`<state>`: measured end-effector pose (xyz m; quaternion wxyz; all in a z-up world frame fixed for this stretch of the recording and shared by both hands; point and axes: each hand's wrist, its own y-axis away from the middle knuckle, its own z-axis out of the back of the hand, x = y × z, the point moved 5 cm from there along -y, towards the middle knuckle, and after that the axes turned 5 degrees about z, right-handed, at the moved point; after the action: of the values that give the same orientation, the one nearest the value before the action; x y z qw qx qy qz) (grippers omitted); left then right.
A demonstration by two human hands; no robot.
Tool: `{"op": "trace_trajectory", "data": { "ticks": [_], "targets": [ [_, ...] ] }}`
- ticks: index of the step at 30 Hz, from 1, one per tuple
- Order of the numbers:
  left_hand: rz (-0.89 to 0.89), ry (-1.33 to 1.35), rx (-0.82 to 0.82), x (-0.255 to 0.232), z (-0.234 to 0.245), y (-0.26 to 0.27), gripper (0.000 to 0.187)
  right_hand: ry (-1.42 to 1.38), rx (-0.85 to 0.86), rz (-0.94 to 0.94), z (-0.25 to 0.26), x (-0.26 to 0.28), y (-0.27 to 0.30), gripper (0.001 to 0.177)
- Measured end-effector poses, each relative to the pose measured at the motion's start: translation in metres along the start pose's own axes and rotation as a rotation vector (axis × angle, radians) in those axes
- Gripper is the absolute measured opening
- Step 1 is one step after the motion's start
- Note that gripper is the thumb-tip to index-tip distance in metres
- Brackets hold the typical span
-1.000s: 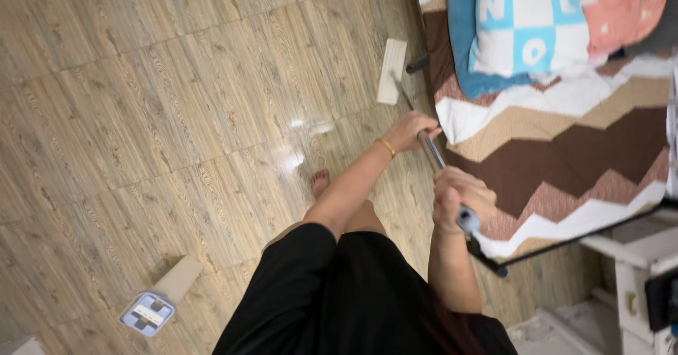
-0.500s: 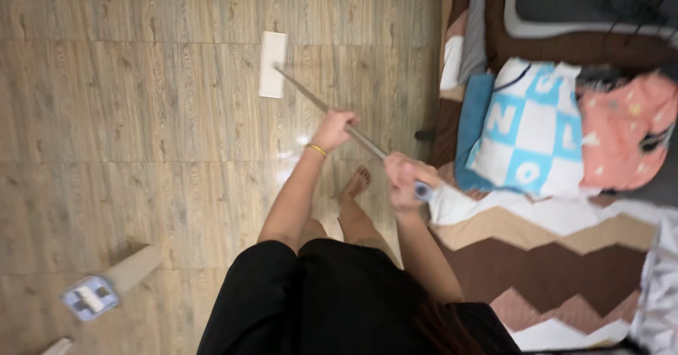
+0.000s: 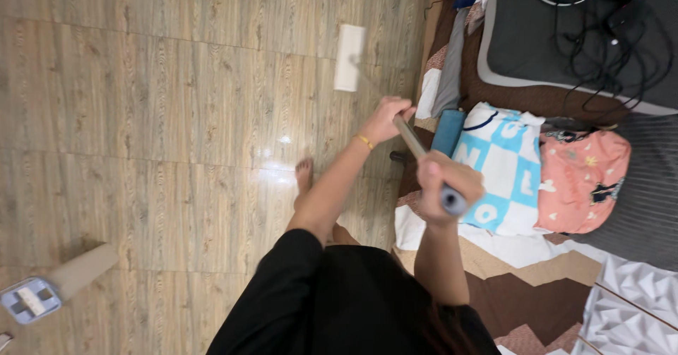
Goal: The person prepares a flat mop by attaching a pad and then mops the tiled floor of a bedroom, navigating around furniture and curtains.
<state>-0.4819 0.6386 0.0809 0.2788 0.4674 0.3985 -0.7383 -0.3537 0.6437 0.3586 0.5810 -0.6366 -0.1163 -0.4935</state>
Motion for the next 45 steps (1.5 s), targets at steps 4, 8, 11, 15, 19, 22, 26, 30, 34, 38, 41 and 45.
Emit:
{"op": "trace_trajectory", "data": {
  "ticks": [4, 8, 11, 15, 19, 22, 26, 30, 34, 38, 41, 45],
  "targets": [
    [0.027, 0.129, -0.020, 0.018, -0.009, -0.035, 0.019, 0.198, 0.153, 0.027, -0.028, -0.032, -0.012, 0.022],
    [0.031, -0.015, 0.007, 0.050, -0.009, -0.066, 0.023, 0.132, 0.120, 0.149, -0.043, -0.078, -0.020, 0.028],
    [0.057, -0.051, 0.036, 0.080, -0.010, -0.097, 0.020, 0.057, 0.045, 0.255, -0.052, -0.120, -0.038, 0.031],
    [0.077, -0.103, 0.082, 0.122, -0.014, -0.161, 0.021, 0.018, -0.073, 0.282, -0.062, -0.173, -0.086, 0.039],
    [0.057, -0.192, 0.115, 0.143, -0.002, -0.223, 0.021, 0.090, -0.091, 0.313, -0.077, -0.196, -0.145, 0.045],
    [0.013, -0.269, 0.164, 0.139, 0.009, -0.254, 0.025, -0.084, -0.114, 0.260, -0.077, -0.206, -0.183, 0.047],
    [0.009, -0.204, 0.018, 0.130, 0.051, -0.266, 0.022, -0.260, -0.109, 0.282, -0.079, -0.211, -0.211, 0.049],
    [0.104, -0.192, -0.077, 0.133, 0.092, -0.262, 0.023, -0.402, -0.155, 0.262, -0.081, -0.214, -0.225, 0.051],
    [0.144, -0.157, -0.176, 0.148, 0.139, -0.240, 0.020, -0.498, -0.158, 0.230, -0.100, -0.225, -0.227, 0.049],
    [0.306, -0.236, -0.241, 0.185, 0.195, -0.224, 0.017, -0.833, -0.084, 0.049, -0.140, -0.259, -0.234, 0.046],
    [0.349, -0.278, -0.427, 0.198, 0.230, -0.212, 0.016, -0.868, 0.107, 0.010, -0.175, -0.270, -0.257, 0.045],
    [0.313, -0.252, -0.648, 0.193, 0.250, -0.216, 0.024, -0.737, 0.480, 0.102, -0.198, -0.248, -0.295, 0.047]
  ]
}}
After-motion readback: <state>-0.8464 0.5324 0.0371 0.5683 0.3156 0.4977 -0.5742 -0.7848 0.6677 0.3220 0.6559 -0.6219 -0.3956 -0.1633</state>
